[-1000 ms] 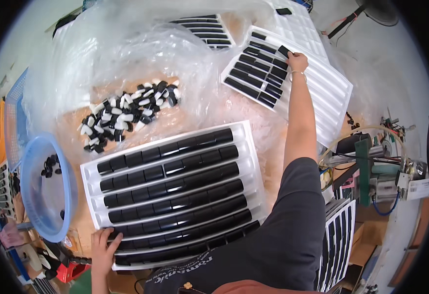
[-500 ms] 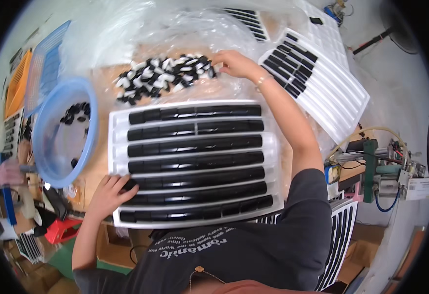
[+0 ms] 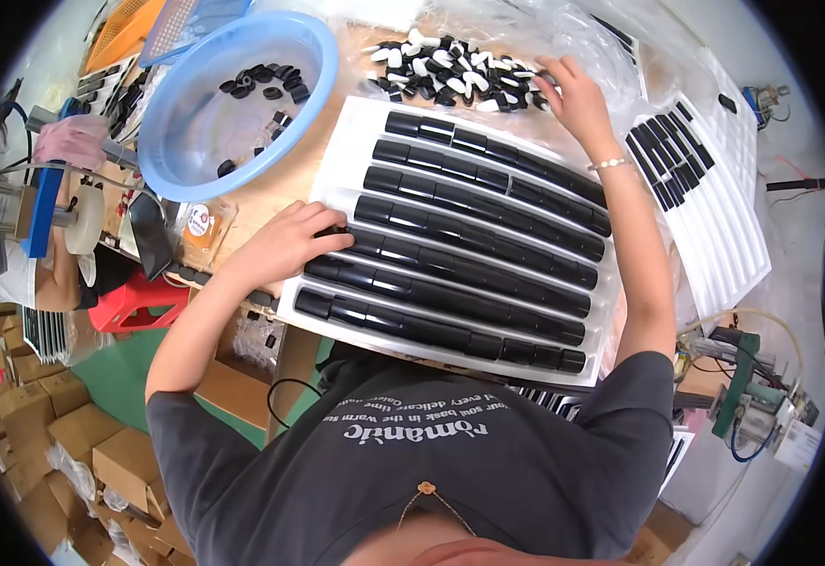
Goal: Assembling small white components into black cylindrical housings and placing them into a tray.
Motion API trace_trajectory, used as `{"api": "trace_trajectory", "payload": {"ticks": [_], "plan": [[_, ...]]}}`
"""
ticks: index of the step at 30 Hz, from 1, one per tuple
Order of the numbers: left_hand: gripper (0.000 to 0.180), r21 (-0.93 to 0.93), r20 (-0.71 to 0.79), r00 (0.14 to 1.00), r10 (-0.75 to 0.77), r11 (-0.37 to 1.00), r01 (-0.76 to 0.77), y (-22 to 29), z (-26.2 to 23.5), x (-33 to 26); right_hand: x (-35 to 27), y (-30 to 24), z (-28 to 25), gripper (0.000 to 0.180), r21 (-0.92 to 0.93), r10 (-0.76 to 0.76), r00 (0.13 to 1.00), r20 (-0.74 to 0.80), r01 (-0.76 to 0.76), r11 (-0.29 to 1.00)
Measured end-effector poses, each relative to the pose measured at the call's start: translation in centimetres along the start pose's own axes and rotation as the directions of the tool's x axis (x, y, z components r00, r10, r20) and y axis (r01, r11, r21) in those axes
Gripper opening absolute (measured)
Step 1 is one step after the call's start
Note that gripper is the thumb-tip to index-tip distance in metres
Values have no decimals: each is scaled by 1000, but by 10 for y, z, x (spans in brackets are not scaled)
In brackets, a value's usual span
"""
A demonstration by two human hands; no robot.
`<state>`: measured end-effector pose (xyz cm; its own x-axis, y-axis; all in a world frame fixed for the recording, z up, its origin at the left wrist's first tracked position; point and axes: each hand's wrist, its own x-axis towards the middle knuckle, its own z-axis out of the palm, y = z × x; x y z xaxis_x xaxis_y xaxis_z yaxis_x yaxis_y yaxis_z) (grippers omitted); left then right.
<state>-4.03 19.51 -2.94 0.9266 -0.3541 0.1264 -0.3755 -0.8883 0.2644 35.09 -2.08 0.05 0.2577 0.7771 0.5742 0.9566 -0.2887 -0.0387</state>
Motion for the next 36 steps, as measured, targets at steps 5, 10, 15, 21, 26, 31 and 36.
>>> {"api": "trace_trajectory", "payload": {"ticks": [5,10,15,21,26,31,36], "plan": [[31,167,55,996,67,983,-75,-10,-8,-10,-7,-100,-25,20,598,195,966,171,-259,758],[32,155,-26,991,128,980,-122,-14,-4,-10,-36,-165,-16,18,775,92,785,613,-620,127],[31,37,-7,992,122,992,-122,-14,0,0,-61,-201,0,17,725,-113,716,689,-684,82],[36,150,72,954,291,943,-298,-19,-8,0,-69,-206,-7,18,650,-54,648,760,-754,91],[39,-11,100,971,216,976,-216,-30,-5,1,-77,-206,-8,20,631,79,627,775,-775,-36],[47,-367,-153,966,-207,920,139,-7,13,-11,-71,-222,-10,18,695,174,676,716,-712,-96],[46,-518,-398,837,-375,845,133,30,4,2,-61,-241,-14,17,797,159,788,595,-604,11]]}}
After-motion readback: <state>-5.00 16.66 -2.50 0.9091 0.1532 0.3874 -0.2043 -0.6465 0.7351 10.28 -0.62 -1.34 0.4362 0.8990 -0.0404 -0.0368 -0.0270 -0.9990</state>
